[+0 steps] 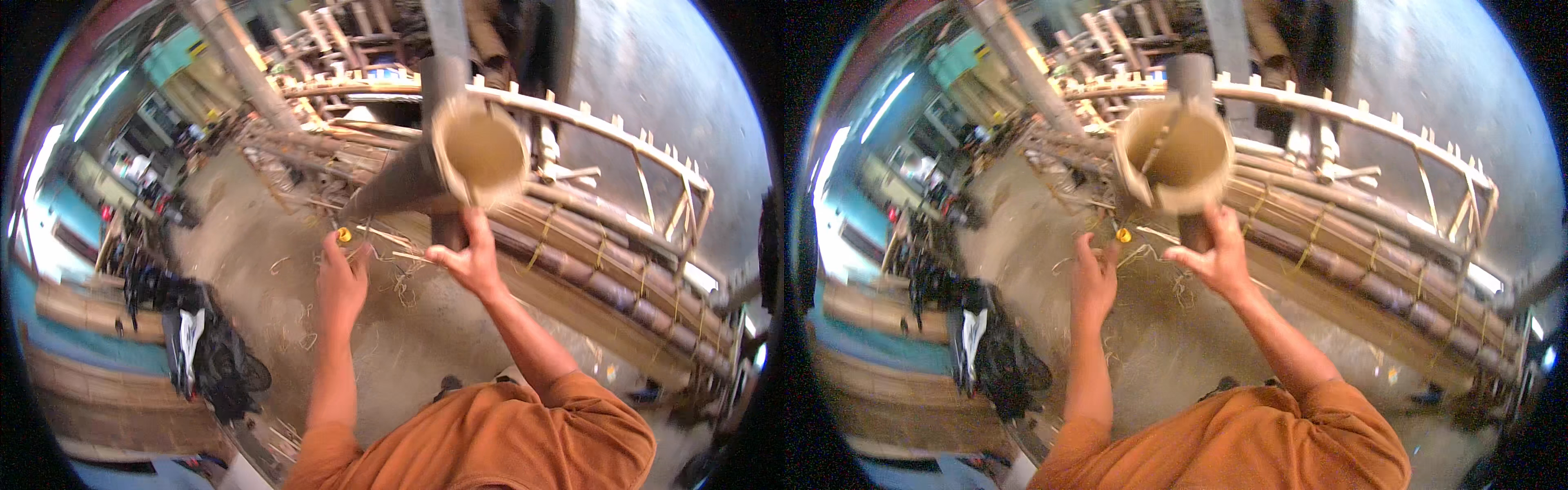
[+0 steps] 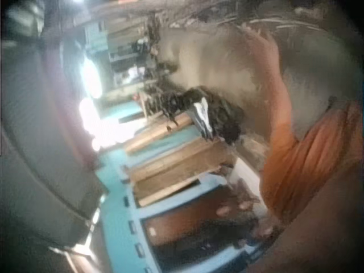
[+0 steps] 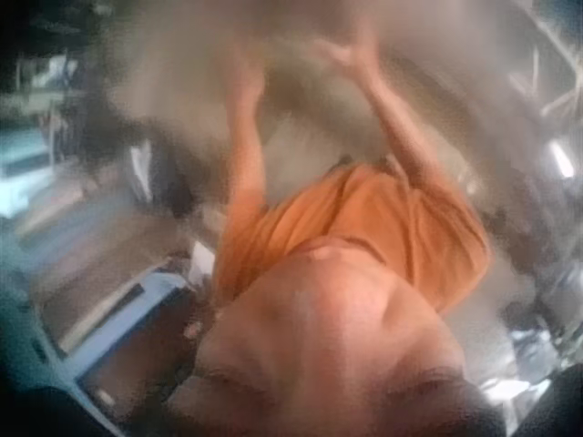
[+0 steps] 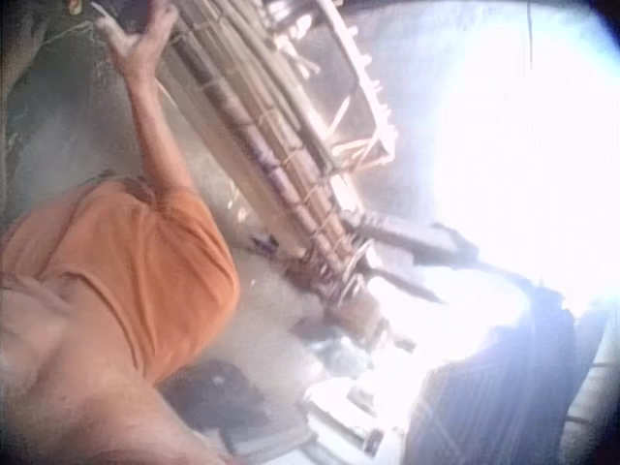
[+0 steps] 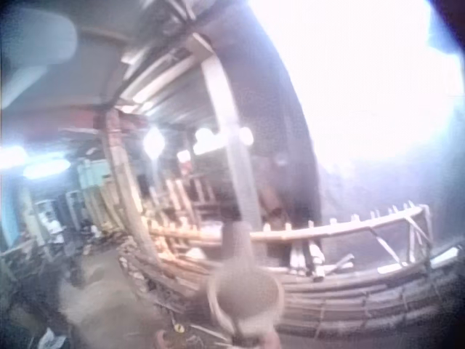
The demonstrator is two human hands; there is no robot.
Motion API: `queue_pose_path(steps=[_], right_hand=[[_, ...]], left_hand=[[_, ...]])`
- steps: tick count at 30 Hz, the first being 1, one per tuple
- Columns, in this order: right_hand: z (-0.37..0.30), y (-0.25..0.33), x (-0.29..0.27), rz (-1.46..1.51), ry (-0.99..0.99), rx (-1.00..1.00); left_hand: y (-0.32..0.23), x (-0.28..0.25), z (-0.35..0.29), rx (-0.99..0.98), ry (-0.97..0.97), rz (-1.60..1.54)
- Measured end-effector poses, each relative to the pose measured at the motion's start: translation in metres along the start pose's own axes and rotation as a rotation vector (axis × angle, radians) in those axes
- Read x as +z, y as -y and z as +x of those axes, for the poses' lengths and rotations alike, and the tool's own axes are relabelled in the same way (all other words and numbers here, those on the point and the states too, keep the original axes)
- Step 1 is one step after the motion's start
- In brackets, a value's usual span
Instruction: The person uses a machete to split a long bamboo pole into thin strips. They repeatedly strike the bamboo against a wooden block to separate the sections, then gather the resulting strips and place them on a rack.
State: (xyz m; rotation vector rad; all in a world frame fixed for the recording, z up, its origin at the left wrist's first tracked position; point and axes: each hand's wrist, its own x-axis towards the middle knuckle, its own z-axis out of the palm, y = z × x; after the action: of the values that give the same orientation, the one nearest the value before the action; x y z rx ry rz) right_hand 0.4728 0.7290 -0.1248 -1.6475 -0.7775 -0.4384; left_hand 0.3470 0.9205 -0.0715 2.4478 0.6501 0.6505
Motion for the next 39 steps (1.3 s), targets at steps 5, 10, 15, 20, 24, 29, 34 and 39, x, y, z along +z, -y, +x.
queue_pose_path(steps=[5,10,15,20,24,29,34,39], right_hand=[[-0.104,-0.014,-0.028,0.079,0.058,0.109],[-0.145,0.029,-0.06,0.741,-0.128,1.09],[-0.274,-0.004,-0.123,1.006,-0.191,1.137],[-0.374,-0.012,-0.221,0.972,-0.053,1.163],[-0.466,-0.03,-0.311,0.679,0.221,1.059],[-0.596,-0.042,-0.442,0.153,0.388,0.858],[-0.716,0.008,-0.568,-0.166,0.358,1.322],[-0.857,0.007,-0.657,-0.322,0.361,1.829]], left_hand=[[-0.066,0.002,-0.034,1.027,0.123,-0.009],[-0.053,0.069,-0.078,1.131,0.513,-0.498],[-0.094,0.099,-0.157,1.175,0.727,-0.475],[-0.156,0.141,-0.257,1.175,0.903,-0.423],[-0.208,0.184,-0.346,1.186,1.068,-0.337],[-0.242,0.274,-0.455,1.197,1.307,-0.18],[-0.245,0.354,-0.576,1.133,1.451,-0.119],[-0.187,0.489,-0.714,1.219,1.474,-0.114]])
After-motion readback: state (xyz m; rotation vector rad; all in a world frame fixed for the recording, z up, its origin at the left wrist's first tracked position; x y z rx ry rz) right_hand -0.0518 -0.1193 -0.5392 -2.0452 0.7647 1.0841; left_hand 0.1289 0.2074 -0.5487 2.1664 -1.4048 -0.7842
